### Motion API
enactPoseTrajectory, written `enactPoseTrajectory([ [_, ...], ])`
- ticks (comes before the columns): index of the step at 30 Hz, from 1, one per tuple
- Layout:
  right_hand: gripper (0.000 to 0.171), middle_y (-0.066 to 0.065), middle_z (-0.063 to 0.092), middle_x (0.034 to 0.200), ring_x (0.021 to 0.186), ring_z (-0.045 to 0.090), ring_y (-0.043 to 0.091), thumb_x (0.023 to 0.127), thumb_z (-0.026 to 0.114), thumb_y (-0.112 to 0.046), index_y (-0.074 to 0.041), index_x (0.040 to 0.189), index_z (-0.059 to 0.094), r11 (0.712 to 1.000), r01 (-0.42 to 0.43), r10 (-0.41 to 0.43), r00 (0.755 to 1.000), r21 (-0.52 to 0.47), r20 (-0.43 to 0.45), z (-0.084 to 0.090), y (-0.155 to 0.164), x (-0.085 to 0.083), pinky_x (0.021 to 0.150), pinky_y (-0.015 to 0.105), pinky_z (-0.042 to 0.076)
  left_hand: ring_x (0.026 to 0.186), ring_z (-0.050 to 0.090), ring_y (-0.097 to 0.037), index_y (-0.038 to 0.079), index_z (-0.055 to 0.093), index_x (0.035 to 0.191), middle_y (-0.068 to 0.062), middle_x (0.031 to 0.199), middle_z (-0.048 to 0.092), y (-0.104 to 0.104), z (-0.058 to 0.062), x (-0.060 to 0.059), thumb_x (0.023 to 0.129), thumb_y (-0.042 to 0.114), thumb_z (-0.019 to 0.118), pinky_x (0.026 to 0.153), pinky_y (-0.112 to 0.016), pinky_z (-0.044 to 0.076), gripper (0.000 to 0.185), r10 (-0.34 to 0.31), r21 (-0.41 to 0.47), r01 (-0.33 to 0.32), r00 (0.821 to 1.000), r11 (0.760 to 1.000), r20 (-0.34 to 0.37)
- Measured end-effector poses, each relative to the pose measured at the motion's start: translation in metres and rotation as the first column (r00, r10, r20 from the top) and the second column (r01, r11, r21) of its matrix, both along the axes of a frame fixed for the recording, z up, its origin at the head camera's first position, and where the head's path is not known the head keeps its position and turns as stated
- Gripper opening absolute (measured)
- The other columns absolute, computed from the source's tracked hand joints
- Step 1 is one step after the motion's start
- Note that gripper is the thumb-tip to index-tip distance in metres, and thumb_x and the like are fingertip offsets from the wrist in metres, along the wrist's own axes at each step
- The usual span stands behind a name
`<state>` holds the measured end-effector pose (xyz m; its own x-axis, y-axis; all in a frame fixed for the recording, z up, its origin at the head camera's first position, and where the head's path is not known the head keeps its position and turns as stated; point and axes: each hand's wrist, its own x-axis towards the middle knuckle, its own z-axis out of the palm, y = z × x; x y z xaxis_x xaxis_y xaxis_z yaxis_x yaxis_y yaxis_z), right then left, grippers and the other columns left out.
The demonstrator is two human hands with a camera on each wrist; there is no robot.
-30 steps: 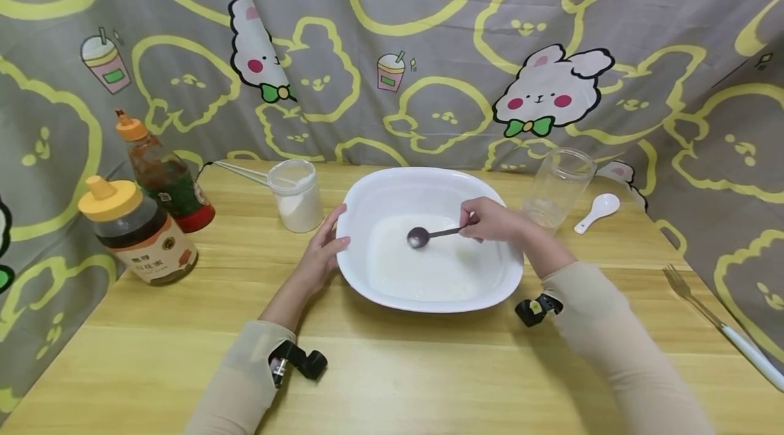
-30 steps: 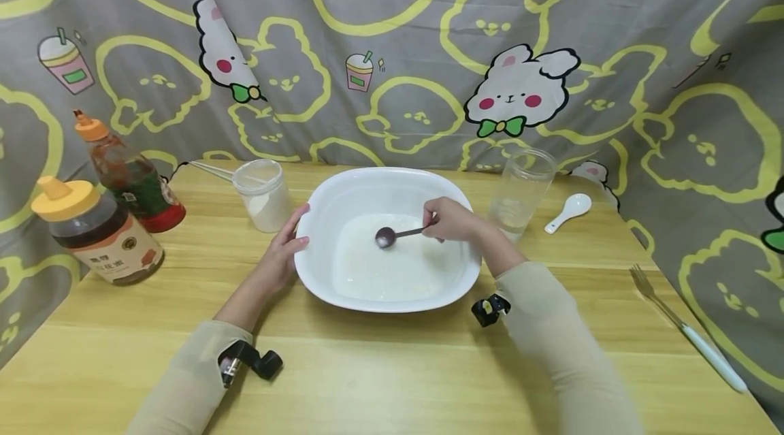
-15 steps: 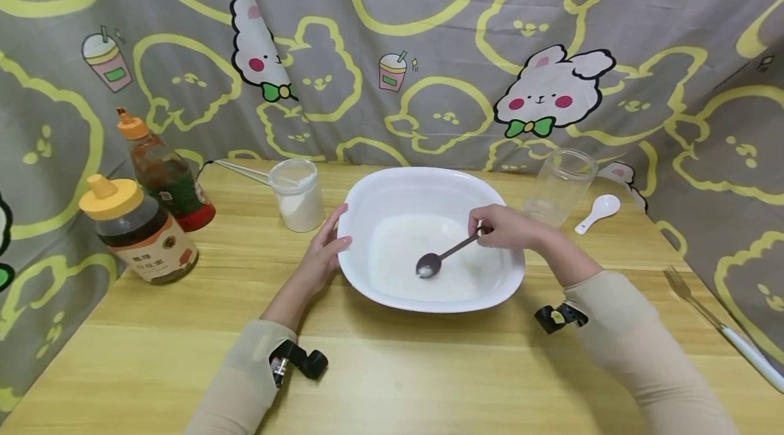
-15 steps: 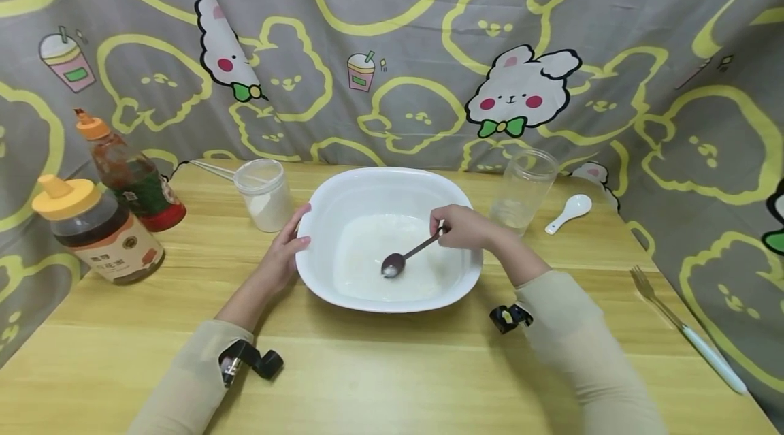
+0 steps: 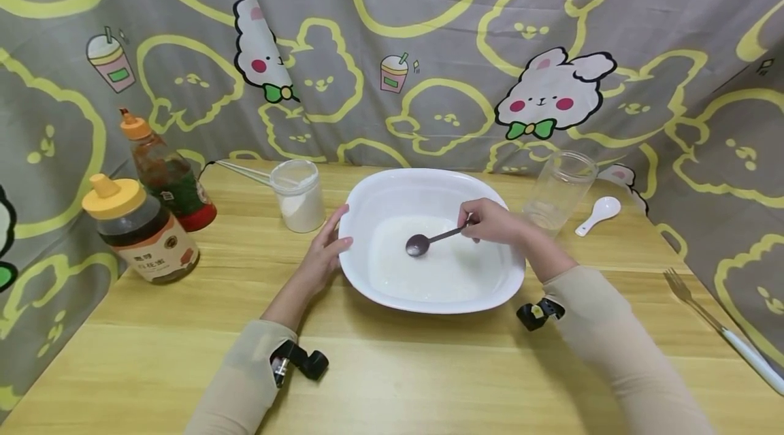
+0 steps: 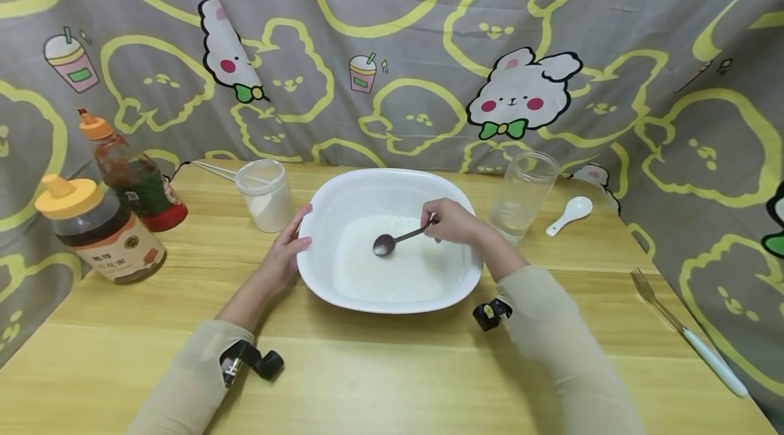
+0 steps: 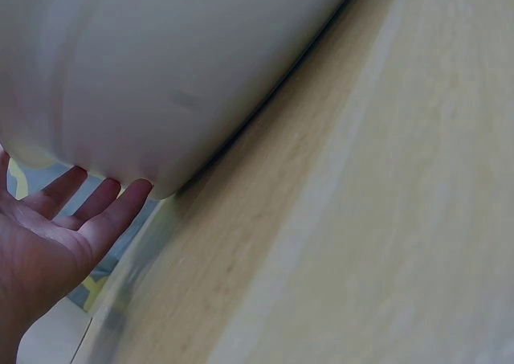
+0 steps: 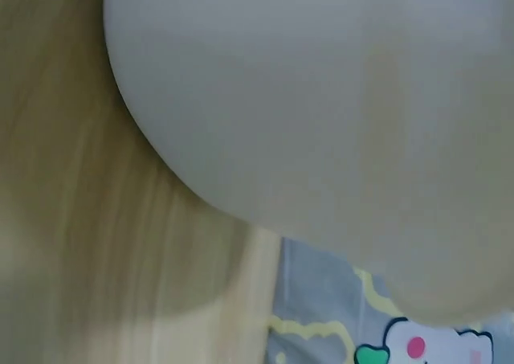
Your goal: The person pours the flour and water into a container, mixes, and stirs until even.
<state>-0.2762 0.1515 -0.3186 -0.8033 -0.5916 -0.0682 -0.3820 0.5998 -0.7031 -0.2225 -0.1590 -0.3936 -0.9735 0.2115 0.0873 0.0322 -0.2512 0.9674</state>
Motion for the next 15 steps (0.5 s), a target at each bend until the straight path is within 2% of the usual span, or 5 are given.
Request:
enactPoseTrajectory([
  [5, 0.005, 0.003, 0.048, 0.050, 0.047, 0.044, 0.014, 0.075, 0.053, 0.005, 0.000, 0.074, 0.053, 0.997, -0.063, 0.066, 0.993, -0.039, 0.097, -0.009, -0.008, 0.001, 0.046, 0.022, 0.034, 0.110, 0.036, -0.043, 0.023, 0.024, 0.137, -0.019, 0.131, 0.029, 0.000, 0.000, 0.001, 0.081, 0.011, 0.050, 0.075, -0.044, 0.047, 0.063, -0.002, 0.010, 0.002, 1.000, 1.000, -0.003],
  [9, 0.006, 0.002, 0.048, 0.051, 0.048, 0.044, 0.013, 0.076, 0.054, 0.005, 0.000, 0.074, 0.054, 0.986, -0.166, 0.167, 0.975, -0.016, 0.145, -0.009, -0.007, 0.007, 0.047, 0.021, 0.035, 0.111, 0.034, -0.043, 0.022, 0.024, 0.137, -0.018, 0.133, 0.028, -0.001, -0.001, 0.001, 0.081, 0.010, 0.050, 0.077, -0.047, 0.045, 0.063, -0.005, 0.013, 0.005, 1.000, 1.000, -0.005],
  [12, 0.007, 0.001, 0.049, 0.053, 0.048, 0.043, 0.013, 0.076, 0.054, 0.005, -0.001, 0.073, 0.054, 0.979, -0.203, 0.198, 0.972, 0.025, 0.122, -0.004, -0.001, 0.011, 0.048, 0.021, 0.034, 0.112, 0.035, -0.041, 0.021, 0.024, 0.137, -0.017, 0.134, 0.027, 0.000, 0.000, 0.001, 0.080, 0.010, 0.050, 0.077, -0.046, 0.046, 0.064, -0.008, 0.012, 0.008, 1.000, 1.000, -0.002],
  [15, 0.008, 0.004, 0.050, 0.055, 0.049, 0.044, 0.014, 0.076, 0.054, 0.005, -0.002, 0.072, 0.054, 0.986, -0.150, 0.145, 0.987, 0.072, 0.061, 0.004, 0.006, 0.012, 0.047, 0.022, 0.035, 0.112, 0.036, -0.040, 0.022, 0.024, 0.137, -0.016, 0.134, 0.027, 0.000, 0.000, 0.001, 0.080, 0.011, 0.051, 0.076, -0.044, 0.046, 0.063, -0.005, 0.006, 0.005, 1.000, 1.000, -0.002],
])
